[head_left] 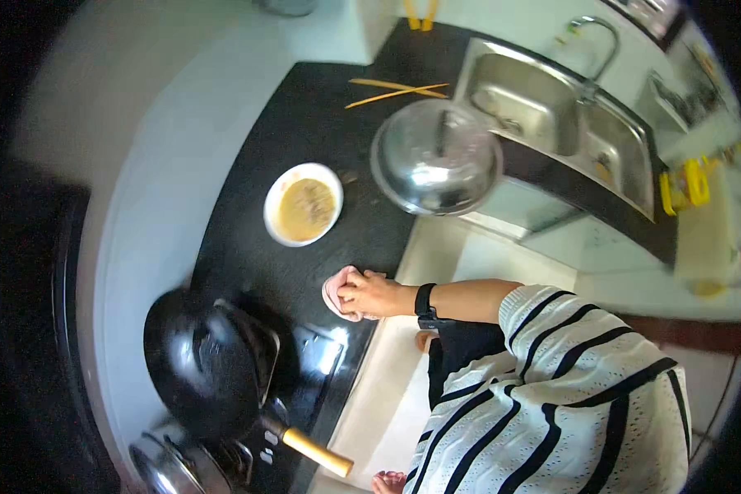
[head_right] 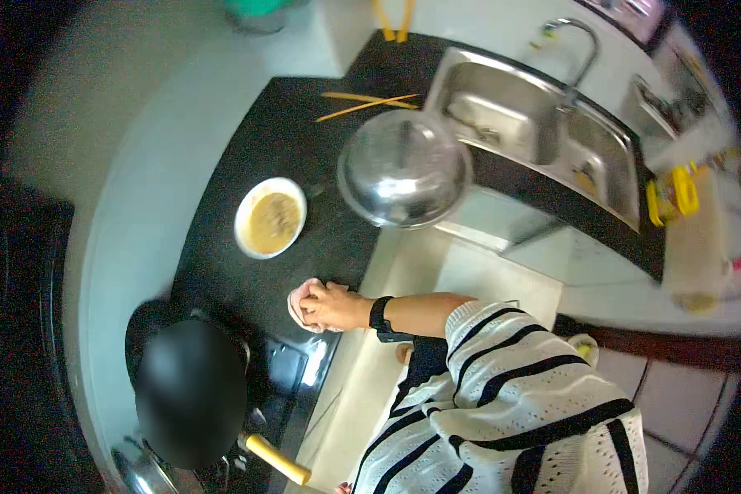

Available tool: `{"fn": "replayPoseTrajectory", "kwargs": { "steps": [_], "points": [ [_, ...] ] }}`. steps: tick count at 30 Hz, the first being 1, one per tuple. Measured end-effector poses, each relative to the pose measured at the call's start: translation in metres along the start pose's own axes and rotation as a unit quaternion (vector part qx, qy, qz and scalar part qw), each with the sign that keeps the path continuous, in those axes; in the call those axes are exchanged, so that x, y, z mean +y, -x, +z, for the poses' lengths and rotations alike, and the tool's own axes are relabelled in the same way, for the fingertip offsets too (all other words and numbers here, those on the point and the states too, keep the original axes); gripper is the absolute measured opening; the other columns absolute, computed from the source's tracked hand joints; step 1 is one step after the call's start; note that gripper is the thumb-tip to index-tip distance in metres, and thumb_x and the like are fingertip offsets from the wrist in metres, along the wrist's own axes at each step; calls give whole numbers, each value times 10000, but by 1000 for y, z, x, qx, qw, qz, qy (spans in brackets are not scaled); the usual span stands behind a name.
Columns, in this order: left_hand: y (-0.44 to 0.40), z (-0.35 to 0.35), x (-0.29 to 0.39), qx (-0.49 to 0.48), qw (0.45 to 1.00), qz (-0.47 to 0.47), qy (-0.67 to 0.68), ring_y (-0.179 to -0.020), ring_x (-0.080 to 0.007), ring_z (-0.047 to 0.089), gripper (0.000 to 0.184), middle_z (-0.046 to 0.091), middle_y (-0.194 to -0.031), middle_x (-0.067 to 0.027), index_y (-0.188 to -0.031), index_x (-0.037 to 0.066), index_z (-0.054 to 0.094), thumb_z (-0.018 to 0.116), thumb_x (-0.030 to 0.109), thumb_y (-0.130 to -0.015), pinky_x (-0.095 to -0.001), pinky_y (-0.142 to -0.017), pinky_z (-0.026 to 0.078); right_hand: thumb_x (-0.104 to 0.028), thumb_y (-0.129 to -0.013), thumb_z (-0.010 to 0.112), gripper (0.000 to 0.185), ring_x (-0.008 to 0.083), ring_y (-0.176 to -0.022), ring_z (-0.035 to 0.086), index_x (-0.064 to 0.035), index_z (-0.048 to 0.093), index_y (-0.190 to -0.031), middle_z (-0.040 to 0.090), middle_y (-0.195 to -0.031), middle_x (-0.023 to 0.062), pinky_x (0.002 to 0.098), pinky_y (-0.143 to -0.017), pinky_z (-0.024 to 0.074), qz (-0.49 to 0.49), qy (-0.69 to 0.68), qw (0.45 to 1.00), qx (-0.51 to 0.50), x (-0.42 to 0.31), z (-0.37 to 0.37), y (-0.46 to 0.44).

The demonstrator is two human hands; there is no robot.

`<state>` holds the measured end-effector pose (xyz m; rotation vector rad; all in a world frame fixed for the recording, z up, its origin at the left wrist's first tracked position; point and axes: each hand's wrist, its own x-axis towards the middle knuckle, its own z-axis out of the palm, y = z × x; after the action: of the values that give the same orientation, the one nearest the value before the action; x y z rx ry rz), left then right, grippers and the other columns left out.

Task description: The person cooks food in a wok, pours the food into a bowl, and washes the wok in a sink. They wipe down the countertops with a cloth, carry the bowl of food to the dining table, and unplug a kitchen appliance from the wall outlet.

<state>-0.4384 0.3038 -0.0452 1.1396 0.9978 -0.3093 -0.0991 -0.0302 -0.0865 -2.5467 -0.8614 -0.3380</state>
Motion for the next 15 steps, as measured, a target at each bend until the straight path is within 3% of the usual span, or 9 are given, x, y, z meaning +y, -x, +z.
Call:
{"fn": "replayPoseTrajectory", "kwargs": {
  "steps": [1, 5, 8, 10, 12, 14, 15],
  "points": [
    [-28, 20, 6, 8, 1000, -11, -17, -738, -186, 497, 297, 533, -795, -60, -953, 68, 515, 510, 345, -848, -335, -699, 446, -251, -685, 569, 165, 220, -995, 424, -180, 567, -834, 468, -1010, -1, 380, -699, 436, -28, -4, 1000, -10, 35, 41, -36],
    [-99, 42, 27, -75, 986, -43, -146, -746, -183, 496, 289, 532, -802, -64, -953, 51, 513, 512, 321, -851, -333, -700, 443, -243, -691, 568, 168, 193, -991, 452, -159, 565, -837, 513, -937, -7, 330, -689, 448, -46, 38, 997, 43, 112, -4, 30],
    [-153, 92, 44, -162, 956, -21, -245, -753, -181, 495, 283, 531, -808, -68, -953, 38, 512, 513, 303, -854, -331, -701, 440, -96, -690, 540, 126, 197, -967, 492, -124, 553, -812, 565, -845, -7, 283, -674, 468, 208, 14, 978, 32, 151, -59, 109],
    [-186, 154, 43, -200, 940, 49, -274, -757, -179, 495, 279, 531, -812, -70, -953, 29, 511, 514, 290, -855, -329, -701, 438, -85, -659, 578, 186, 202, -976, 484, -129, 556, -839, 553, -878, -11, 296, -679, 476, 158, 118, 980, 36, 171, -129, 150],
    [-208, 255, 24, -123, 964, 186, -141, -518, -89, 445, 166, 471, -597, -13, -735, 60, 462, 551, 175, -814, -224, -469, 377, -108, -632, 608, 219, 215, -979, 481, -139, 553, -842, 542, -905, -4, 309, -697, 474, 222, 167, 958, 77, 195, -135, 196],
    [-206, 333, 37, -188, 910, 296, -219, -509, -87, 437, 103, 472, -599, 2, -743, 61, 482, 559, 110, -792, -217, -468, 388, -130, -604, 639, 257, 228, -982, 478, -149, 551, -845, 531, -931, 2, 321, -716, 471, 281, 195, 932, 115, 222, -142, 246],
    [-197, 373, 46, -228, 871, 325, -290, -556, -76, 410, 189, 450, -626, 4, -723, 75, 435, 527, 182, -849, -210, -502, 357, -145, -588, 649, 271, 243, -993, 469, -158, 548, -840, 519, -955, 11, 340, -735, 463, 293, 194, 933, 80, 236, -142, 273]
  ]
}}
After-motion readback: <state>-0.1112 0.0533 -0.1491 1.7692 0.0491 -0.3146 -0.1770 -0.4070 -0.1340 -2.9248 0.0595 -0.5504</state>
